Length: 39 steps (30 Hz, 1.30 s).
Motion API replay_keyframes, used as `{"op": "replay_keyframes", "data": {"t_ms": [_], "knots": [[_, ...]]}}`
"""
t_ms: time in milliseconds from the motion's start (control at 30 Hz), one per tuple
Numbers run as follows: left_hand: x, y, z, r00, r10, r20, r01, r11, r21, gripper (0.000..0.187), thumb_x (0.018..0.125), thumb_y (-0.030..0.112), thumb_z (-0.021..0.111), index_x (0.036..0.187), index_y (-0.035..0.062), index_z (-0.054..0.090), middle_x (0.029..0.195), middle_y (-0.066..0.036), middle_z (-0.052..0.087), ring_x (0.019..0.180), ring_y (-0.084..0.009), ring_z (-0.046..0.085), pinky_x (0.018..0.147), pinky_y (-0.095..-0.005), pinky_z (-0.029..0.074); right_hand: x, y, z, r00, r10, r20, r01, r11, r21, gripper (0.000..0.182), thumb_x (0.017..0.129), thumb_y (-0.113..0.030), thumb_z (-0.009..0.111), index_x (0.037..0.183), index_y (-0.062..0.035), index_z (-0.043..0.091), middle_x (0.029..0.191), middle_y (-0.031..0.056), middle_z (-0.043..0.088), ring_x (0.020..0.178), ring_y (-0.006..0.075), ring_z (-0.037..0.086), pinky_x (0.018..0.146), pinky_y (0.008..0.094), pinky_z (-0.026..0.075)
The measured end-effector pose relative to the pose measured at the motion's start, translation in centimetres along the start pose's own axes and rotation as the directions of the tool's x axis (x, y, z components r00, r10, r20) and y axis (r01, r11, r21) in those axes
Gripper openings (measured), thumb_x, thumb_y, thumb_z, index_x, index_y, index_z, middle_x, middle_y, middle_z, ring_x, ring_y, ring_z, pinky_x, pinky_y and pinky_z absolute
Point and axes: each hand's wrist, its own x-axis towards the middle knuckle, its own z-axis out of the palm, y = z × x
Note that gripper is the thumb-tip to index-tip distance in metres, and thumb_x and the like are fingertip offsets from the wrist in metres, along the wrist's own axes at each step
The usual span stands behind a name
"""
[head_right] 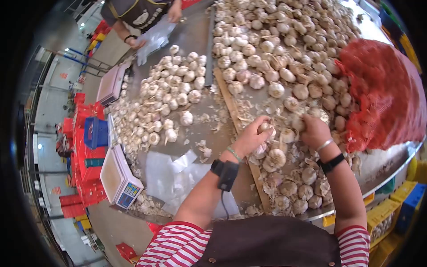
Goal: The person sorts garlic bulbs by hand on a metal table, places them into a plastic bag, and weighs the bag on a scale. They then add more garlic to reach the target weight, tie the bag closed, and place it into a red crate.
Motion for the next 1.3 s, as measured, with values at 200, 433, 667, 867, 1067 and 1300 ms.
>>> {"op": "replay_keyframes", "data": {"t_ms": [200,433,667,867,1067,1300], "knots": [[-7.6,-1.3,2.1,0.909,0.157,0.387,0.369,0.130,-0.920,0.061,0.096,0.052,0.043,0.135,0.0049,0.040,0.121,-0.015,0.056,0.094,-0.0224,0.066,0.058,-0.0302,0.058,-3.1,-6.4,-5.9,0.993,-0.034,0.117,-0.077,0.570,0.818,0.049,0.072,0.005,0.071,0.118,-0.0004,0.059,0.104,0.0048,0.065,0.092,0.0121,0.061,0.081,0.0274,0.052],[-12.4,-2.9,7.0,0.853,0.329,-0.405,-0.510,0.691,-0.513,0.037,0.100,0.026,0.047,0.130,0.0046,0.042,0.115,-0.009,0.056,0.105,-0.0182,0.059,0.081,-0.0328,0.055,-6.1,-14.5,-3.8,0.753,-0.628,0.195,0.400,0.673,0.622,0.068,0.068,-0.027,0.082,0.126,-0.0072,0.053,0.121,0.0166,0.057,0.113,0.0351,0.055,0.098,0.0417,0.042],[-9.8,-5.7,-2.6,0.952,0.276,-0.134,0.004,-0.449,-0.894,0.065,0.076,0.040,0.076,0.130,0.0137,0.051,0.127,-0.012,0.051,0.119,-0.0277,0.049,0.086,-0.0364,0.054,-4.7,-9.7,-2.5,0.989,-0.125,-0.074,0.142,0.720,0.679,0.043,0.084,-0.010,0.068,0.125,-0.0070,0.054,0.121,0.0082,0.058,0.114,0.0214,0.055,0.095,0.0347,0.044],[-11.0,-4.4,-18.4,0.631,-0.081,-0.772,-0.554,0.650,-0.520,0.057,0.089,0.046,0.056,0.125,0.0020,0.051,0.126,-0.014,0.053,0.109,-0.0242,0.055,0.090,-0.0399,0.050,-2.9,-3.5,-2.1,0.991,-0.134,0.005,0.130,0.968,0.215,0.051,0.072,0.000,0.066,0.122,-0.0067,0.056,0.119,0.0175,0.057,0.111,0.0359,0.055,0.095,0.0399,0.046],[-5.4,-4.2,-2.8,0.848,0.367,-0.382,-0.251,0.913,0.321,0.038,0.076,0.017,0.073,0.111,0.0058,0.062,0.096,-0.014,0.064,0.092,-0.0268,0.062,0.082,-0.0378,0.050,-1.5,-4.8,1.3,0.963,-0.260,0.067,0.250,0.961,0.121,0.055,0.066,0.000,0.064,0.120,-0.0091,0.058,0.120,0.0177,0.057,0.111,0.0346,0.054,0.094,0.0400,0.046],[-5.6,-2.0,5.5,0.963,0.222,-0.155,-0.212,0.974,0.078,0.056,0.076,0.025,0.076,0.122,0.0067,0.051,0.119,-0.012,0.056,0.108,-0.0268,0.057,0.088,-0.0359,0.050,-3.4,-1.3,-3.8,0.983,0.028,0.183,-0.183,0.318,0.930,0.043,0.076,-0.011,0.068,0.117,-0.0039,0.059,0.111,0.0107,0.063,0.095,0.0203,0.063,0.082,0.0302,0.052]]}}
